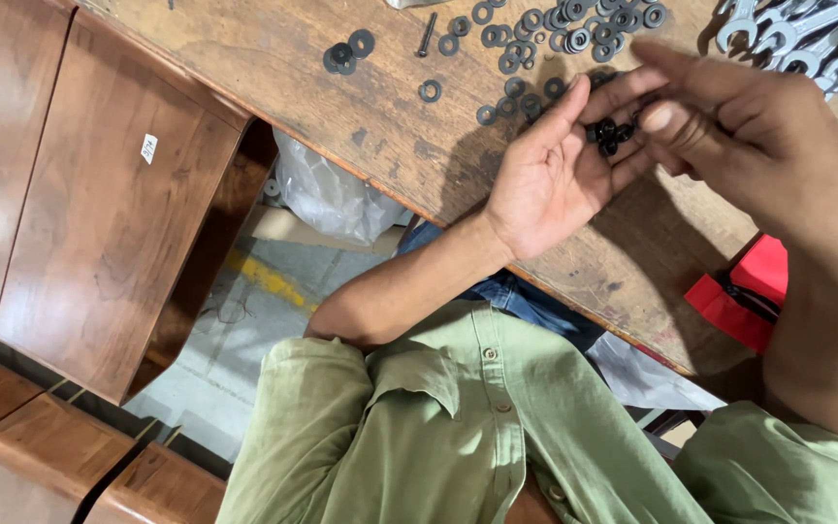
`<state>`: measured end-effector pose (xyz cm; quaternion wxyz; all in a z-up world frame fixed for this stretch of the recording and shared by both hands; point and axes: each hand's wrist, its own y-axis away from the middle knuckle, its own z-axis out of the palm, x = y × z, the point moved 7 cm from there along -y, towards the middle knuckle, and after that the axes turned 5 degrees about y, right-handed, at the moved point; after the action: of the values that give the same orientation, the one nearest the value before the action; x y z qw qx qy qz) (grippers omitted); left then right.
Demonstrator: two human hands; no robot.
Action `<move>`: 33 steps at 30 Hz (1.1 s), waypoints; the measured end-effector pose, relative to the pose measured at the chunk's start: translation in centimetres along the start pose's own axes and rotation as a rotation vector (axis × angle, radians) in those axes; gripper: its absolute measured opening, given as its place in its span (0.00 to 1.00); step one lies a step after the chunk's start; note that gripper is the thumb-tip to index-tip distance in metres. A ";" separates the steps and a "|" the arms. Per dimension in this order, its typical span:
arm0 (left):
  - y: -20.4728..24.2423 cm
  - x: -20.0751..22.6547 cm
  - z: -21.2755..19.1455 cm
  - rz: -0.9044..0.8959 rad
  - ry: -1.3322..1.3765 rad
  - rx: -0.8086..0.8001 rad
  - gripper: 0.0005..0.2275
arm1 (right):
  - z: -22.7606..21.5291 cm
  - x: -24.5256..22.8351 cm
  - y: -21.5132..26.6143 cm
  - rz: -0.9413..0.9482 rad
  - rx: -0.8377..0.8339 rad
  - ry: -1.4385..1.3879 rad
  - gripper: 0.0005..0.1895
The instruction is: The person picks black rubber washers one at a time from a pile on a wooden workbench, holds a small group in one palm, and places them into a red hardware pouch on the bench. They occasionally gather washers from the table and continue transferring them into the pouch.
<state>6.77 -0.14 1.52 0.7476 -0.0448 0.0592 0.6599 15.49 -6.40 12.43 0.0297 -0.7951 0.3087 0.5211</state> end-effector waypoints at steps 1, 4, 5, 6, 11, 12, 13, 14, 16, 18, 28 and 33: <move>0.0 0.1 0.0 0.015 -0.008 -0.020 0.23 | -0.2 0.1 0.1 0.005 0.022 -0.098 0.21; -0.1 0.2 0.7 0.022 -0.028 -0.025 0.23 | -1.1 0.7 0.3 0.079 0.092 -0.233 0.24; -0.2 0.3 1.0 0.015 -0.040 -0.010 0.23 | -1.5 1.1 0.5 0.149 0.140 -0.269 0.22; -0.2 0.2 1.0 0.018 -0.040 -0.011 0.23 | -1.7 1.4 0.5 0.148 0.137 -0.268 0.22; -0.2 0.2 0.0 0.041 -0.049 0.010 0.24 | -2.2 0.9 0.6 0.023 0.108 -0.421 0.23; -0.2 0.3 0.1 0.040 -0.048 0.010 0.24 | -2.0 0.3 0.6 0.024 0.109 -0.421 0.23; -0.1 0.3 0.2 0.032 -0.036 0.001 0.24 | -2.0 0.0 0.6 0.054 0.131 -0.392 0.20; -0.1 0.3 0.4 0.023 -0.025 -0.009 0.24 | -1.9 -0.4 0.6 0.084 0.152 -0.363 0.18; -0.2 0.3 0.6 0.009 -0.034 0.022 0.25 | -1.6 -0.6 0.5 0.082 0.148 -0.233 0.15; -0.1 0.2 0.3 -0.003 -0.043 0.052 0.26 | -1.4 -0.9 0.4 0.081 0.143 -0.103 0.14; -0.1 0.0 -0.3 0.022 -0.002 -0.003 0.25 | -0.8 -1.7 -0.6 -0.043 0.091 -0.067 0.22; -0.2 0.0 -1.2 0.043 0.047 0.053 0.23 | -0.8 -1.1 -0.4 -0.040 0.072 -0.022 0.24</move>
<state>6.90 -0.36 0.32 0.7325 -0.0393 0.0953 0.6729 16.05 -5.89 13.62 0.0719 -0.7938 0.3111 0.5176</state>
